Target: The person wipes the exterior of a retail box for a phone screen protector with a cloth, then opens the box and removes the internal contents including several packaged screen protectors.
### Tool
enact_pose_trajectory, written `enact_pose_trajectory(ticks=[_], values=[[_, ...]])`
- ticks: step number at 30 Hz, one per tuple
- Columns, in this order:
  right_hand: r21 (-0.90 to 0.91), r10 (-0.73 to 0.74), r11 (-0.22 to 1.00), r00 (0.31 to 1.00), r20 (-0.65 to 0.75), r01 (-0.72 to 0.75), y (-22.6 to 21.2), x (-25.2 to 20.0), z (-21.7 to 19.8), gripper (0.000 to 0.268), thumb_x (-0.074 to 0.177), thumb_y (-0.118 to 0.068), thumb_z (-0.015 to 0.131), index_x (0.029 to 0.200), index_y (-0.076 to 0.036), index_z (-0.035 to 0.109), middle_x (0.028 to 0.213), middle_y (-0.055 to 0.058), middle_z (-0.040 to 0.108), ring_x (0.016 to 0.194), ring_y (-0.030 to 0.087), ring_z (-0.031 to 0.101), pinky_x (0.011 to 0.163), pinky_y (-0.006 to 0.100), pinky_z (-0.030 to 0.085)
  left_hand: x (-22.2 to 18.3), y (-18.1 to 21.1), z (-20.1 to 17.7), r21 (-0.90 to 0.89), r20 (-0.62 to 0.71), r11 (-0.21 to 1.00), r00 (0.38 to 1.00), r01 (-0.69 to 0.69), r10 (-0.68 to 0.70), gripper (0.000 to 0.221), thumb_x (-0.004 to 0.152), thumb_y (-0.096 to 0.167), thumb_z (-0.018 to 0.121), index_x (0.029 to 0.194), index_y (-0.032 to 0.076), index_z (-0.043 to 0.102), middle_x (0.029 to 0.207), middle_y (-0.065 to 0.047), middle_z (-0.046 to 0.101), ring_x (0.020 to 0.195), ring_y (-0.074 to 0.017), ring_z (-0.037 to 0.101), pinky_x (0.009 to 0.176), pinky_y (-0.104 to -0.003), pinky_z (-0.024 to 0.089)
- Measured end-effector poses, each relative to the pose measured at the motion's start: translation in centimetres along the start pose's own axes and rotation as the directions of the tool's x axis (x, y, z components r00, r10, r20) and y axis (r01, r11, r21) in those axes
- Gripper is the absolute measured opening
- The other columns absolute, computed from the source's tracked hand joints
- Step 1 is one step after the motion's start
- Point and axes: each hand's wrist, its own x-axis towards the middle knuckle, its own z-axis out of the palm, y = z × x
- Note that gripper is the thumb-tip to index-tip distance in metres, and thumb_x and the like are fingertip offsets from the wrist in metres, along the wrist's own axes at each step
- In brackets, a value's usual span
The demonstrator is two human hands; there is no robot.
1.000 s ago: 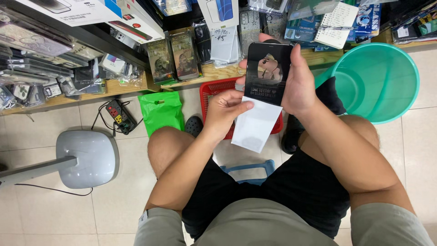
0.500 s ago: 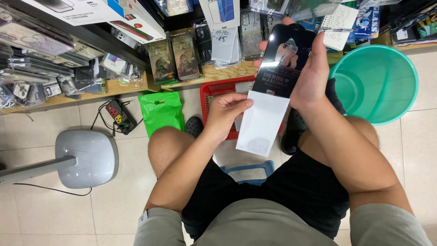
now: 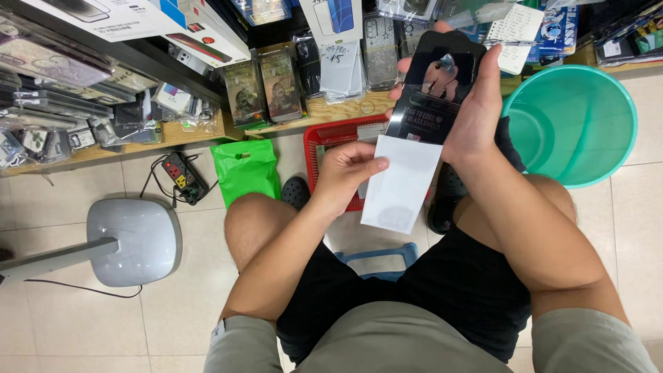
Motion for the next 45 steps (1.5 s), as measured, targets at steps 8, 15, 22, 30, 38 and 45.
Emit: enact_pose_trajectory(ticks=[8, 15, 22, 30, 38, 45], values=[[-0.037, 0.083, 0.996, 0.993, 0.088, -0.08, 1.3, -0.1, -0.2, 0.078, 0.084, -0.069, 0.053, 0.146, -0.022, 0.051, 0.125, 0.025, 0.07, 0.1, 0.045, 0.074, 0.08, 0.053, 0.063, 0.5, -0.9, -0.3, -0.082, -0.172, 0.997, 0.985, -0.013, -0.001, 0.019, 0.082, 0.012, 0.084, 0.097, 0.002, 0.08, 0.09, -0.011, 0.079, 0.08, -0.014, 0.07, 0.071, -0.027, 0.055], [-0.022, 0.079, 0.997, 0.986, 0.144, -0.076, 2.6, -0.2, -0.1, 0.08, 0.085, -0.066, 0.059, 0.148, -0.019, 0.047, 0.125, 0.027, 0.069, 0.104, 0.046, 0.072, 0.091, 0.053, 0.06, 0.7, -1.2, -0.5, -0.32, -0.233, 0.947, 0.971, -0.023, -0.056, 0.007, 0.086, 0.009, 0.081, 0.089, 0.004, 0.077, 0.085, -0.011, 0.077, 0.075, -0.0181, 0.071, 0.065, -0.031, 0.057], [-0.095, 0.152, 0.986, 0.976, 0.156, -0.138, 3.9, -0.4, -0.2, 0.086, 0.084, -0.068, 0.056, 0.153, -0.018, 0.044, 0.134, 0.029, 0.065, 0.115, 0.042, 0.069, 0.104, 0.05, 0.054, 0.9, -0.8, -1.2, -0.368, -0.259, 0.929, 0.964, -0.043, -0.058, 0.007, 0.088, 0.011, 0.079, 0.086, 0.005, 0.076, 0.081, -0.009, 0.076, 0.072, -0.0167, 0.068, 0.062, -0.029, 0.054], [-0.597, -0.171, 0.757, 0.963, 0.211, 0.265, 3.0, 0.3, -1.4, 0.074, 0.096, -0.07, 0.046, 0.133, -0.007, 0.058, 0.126, 0.014, 0.062, 0.117, 0.026, 0.065, 0.099, 0.038, 0.056, 1.0, -0.7, -1.5, -0.328, -0.29, 0.938, 0.957, -0.11, 0.011, 0.006, 0.088, 0.009, 0.079, 0.09, 0.004, 0.077, 0.086, -0.01, 0.077, 0.077, -0.0173, 0.071, 0.068, -0.029, 0.057], [-0.59, -0.118, 0.777, 0.971, 0.206, 0.22, 4.2, 0.0, -1.6, 0.074, 0.094, -0.065, 0.057, 0.142, -0.009, 0.048, 0.113, 0.015, 0.067, 0.099, 0.023, 0.073, 0.085, 0.031, 0.061, 1.5, -0.7, -1.9, -0.28, -0.346, 0.945, 0.936, -0.171, 0.067, 0.01, 0.088, 0.01, 0.079, 0.092, 0.002, 0.076, 0.088, -0.012, 0.078, 0.08, -0.017, 0.071, 0.073, -0.029, 0.057], [-0.795, -0.131, 0.327, 0.858, 0.497, 0.511, 4.8, 0.3, -2.4, 0.057, 0.111, -0.038, 0.031, 0.121, 0.003, 0.069, 0.111, 0.024, 0.07, 0.113, 0.041, 0.067, 0.101, 0.055, 0.051, 2.1, -0.2, -2.3, -0.188, -0.431, 0.957, 0.894, -0.219, 0.12, 0.007, 0.088, 0.008, 0.08, 0.093, 0.004, 0.078, 0.075, -0.006, 0.072, 0.075, -0.0104, 0.07, 0.07, -0.028, 0.062]])
